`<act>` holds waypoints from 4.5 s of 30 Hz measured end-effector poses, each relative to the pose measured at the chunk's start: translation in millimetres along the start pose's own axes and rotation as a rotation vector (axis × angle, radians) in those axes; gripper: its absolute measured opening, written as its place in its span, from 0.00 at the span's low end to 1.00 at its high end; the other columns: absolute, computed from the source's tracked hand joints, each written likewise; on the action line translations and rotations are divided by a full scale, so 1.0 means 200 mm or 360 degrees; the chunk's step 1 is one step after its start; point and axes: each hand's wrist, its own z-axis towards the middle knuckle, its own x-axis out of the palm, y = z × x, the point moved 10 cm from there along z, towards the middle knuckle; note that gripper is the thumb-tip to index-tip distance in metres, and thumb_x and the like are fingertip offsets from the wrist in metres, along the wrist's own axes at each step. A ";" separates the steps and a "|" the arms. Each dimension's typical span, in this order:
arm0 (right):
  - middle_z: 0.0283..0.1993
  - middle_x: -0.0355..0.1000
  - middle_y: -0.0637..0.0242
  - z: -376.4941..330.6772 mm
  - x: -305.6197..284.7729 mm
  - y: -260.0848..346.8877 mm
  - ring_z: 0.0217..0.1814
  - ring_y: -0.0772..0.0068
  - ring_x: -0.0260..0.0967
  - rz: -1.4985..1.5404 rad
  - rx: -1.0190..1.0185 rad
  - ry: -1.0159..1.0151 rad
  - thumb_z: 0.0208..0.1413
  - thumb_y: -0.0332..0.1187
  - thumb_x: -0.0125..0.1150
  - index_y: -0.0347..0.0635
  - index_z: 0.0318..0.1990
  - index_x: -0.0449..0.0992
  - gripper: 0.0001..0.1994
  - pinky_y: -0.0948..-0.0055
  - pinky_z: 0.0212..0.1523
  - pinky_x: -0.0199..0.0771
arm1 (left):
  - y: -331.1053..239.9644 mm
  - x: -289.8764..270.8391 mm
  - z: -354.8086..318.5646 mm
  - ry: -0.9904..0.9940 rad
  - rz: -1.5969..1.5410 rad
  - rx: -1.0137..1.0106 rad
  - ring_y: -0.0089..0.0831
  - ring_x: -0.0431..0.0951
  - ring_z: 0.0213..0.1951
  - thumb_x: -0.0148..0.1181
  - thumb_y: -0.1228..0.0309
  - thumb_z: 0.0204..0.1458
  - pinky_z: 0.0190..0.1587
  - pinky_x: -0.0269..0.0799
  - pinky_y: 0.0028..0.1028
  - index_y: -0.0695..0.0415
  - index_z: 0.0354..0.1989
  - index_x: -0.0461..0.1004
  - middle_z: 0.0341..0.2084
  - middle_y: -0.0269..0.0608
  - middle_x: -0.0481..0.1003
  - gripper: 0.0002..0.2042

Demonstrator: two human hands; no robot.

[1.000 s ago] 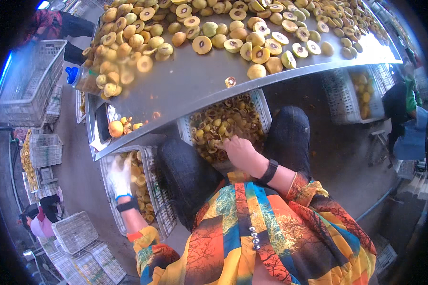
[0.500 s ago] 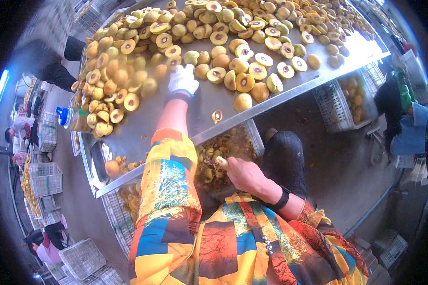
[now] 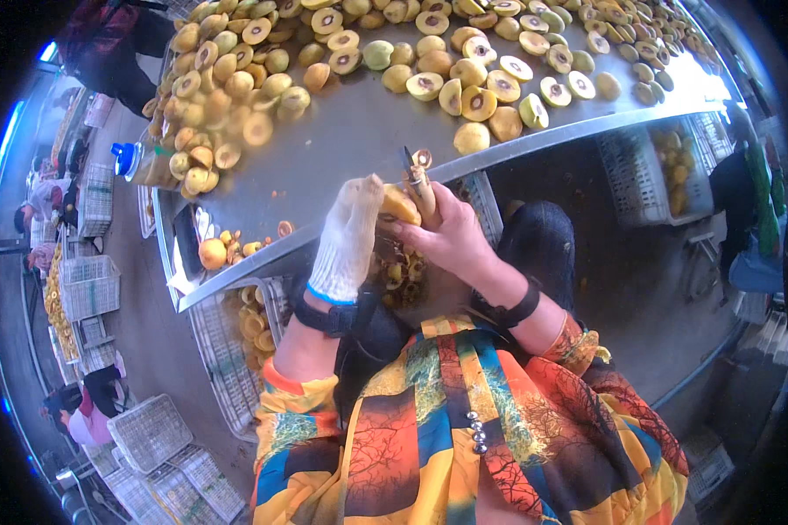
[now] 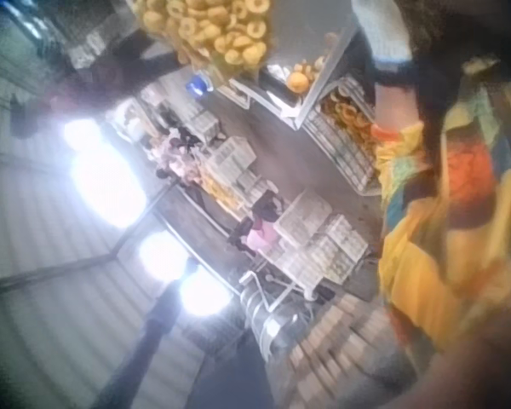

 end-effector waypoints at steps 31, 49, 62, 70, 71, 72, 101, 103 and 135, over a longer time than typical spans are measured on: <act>0.23 0.69 0.43 -0.32 0.24 0.02 0.28 0.39 0.68 -0.0763 0.0142 0.0306 0.45 0.24 0.51 0.33 0.33 0.57 0.10 0.49 0.28 0.67 | 0.17 -0.11 -0.19 -0.0711 -0.0514 0.0360 0.25 0.73 0.31 0.42 0.54 0.59 0.35 0.70 0.23 0.61 0.40 0.69 0.31 0.38 0.72 0.20; 0.26 0.71 0.57 -0.12 0.15 -0.05 0.26 0.66 0.71 -0.0101 0.0184 0.0261 0.51 0.43 0.61 0.34 0.43 0.66 0.21 0.71 0.28 0.70 | 0.23 -0.03 -0.09 0.0311 -0.0307 -0.0263 0.31 0.74 0.40 0.32 0.32 0.48 0.46 0.70 0.29 0.62 0.47 0.68 0.40 0.45 0.73 0.41; 0.23 0.68 0.42 -0.27 0.36 0.01 0.29 0.37 0.67 -0.0455 0.0230 0.0273 0.53 0.36 0.55 0.34 0.32 0.60 0.14 0.53 0.26 0.67 | 0.27 -0.31 -0.17 -0.0703 -0.1032 0.0147 0.36 0.75 0.32 0.37 0.44 0.56 0.36 0.74 0.29 0.62 0.43 0.67 0.32 0.49 0.74 0.29; 0.22 0.67 0.41 -0.28 0.35 0.02 0.29 0.37 0.67 -0.0584 0.0237 0.0377 0.53 0.33 0.53 0.33 0.32 0.58 0.12 0.50 0.27 0.66 | 0.24 -0.28 -0.18 -0.0765 -0.0692 0.0256 0.32 0.75 0.30 0.38 0.45 0.57 0.35 0.72 0.25 0.65 0.39 0.71 0.29 0.47 0.74 0.30; 0.22 0.67 0.40 -0.29 0.35 0.01 0.29 0.37 0.67 -0.0593 0.0246 0.0390 0.53 0.32 0.53 0.32 0.32 0.58 0.12 0.50 0.28 0.66 | 0.24 -0.28 -0.18 -0.0765 -0.0668 0.0262 0.32 0.75 0.30 0.38 0.45 0.56 0.35 0.72 0.25 0.65 0.39 0.71 0.29 0.47 0.74 0.30; 0.22 0.67 0.40 -0.30 0.36 0.00 0.30 0.37 0.67 -0.0599 0.0256 0.0403 0.53 0.31 0.53 0.32 0.33 0.58 0.12 0.50 0.29 0.66 | 0.23 -0.28 -0.18 -0.0782 -0.0647 0.0285 0.31 0.75 0.30 0.38 0.44 0.56 0.34 0.72 0.25 0.65 0.39 0.71 0.29 0.47 0.74 0.30; 0.24 0.67 0.38 -0.40 0.37 -0.08 0.31 0.36 0.67 -0.0449 0.0303 0.0502 0.48 0.26 0.49 0.29 0.32 0.60 0.08 0.53 0.30 0.67 | 0.28 -0.18 -0.17 -0.0489 -0.0222 0.0346 0.26 0.75 0.29 0.44 0.50 0.57 0.33 0.71 0.22 0.65 0.37 0.74 0.26 0.41 0.75 0.25; 0.25 0.67 0.38 -0.42 0.40 -0.12 0.32 0.37 0.67 -0.0497 0.0276 0.0621 0.48 0.27 0.49 0.29 0.33 0.62 0.09 0.54 0.31 0.68 | 0.28 -0.13 -0.16 -0.0294 -0.0127 0.0180 0.25 0.74 0.27 0.45 0.49 0.56 0.31 0.70 0.21 0.65 0.33 0.75 0.24 0.39 0.75 0.26; 0.19 0.60 0.70 -0.52 0.57 -0.13 0.12 0.81 0.56 0.1094 0.1324 0.0820 0.49 0.26 0.50 0.39 0.31 0.63 0.03 0.75 0.10 0.57 | 0.42 -0.01 -0.14 -0.0117 -0.1330 -0.0371 0.36 0.74 0.21 0.48 0.52 0.55 0.19 0.72 0.28 0.59 0.39 0.67 0.26 0.49 0.73 0.20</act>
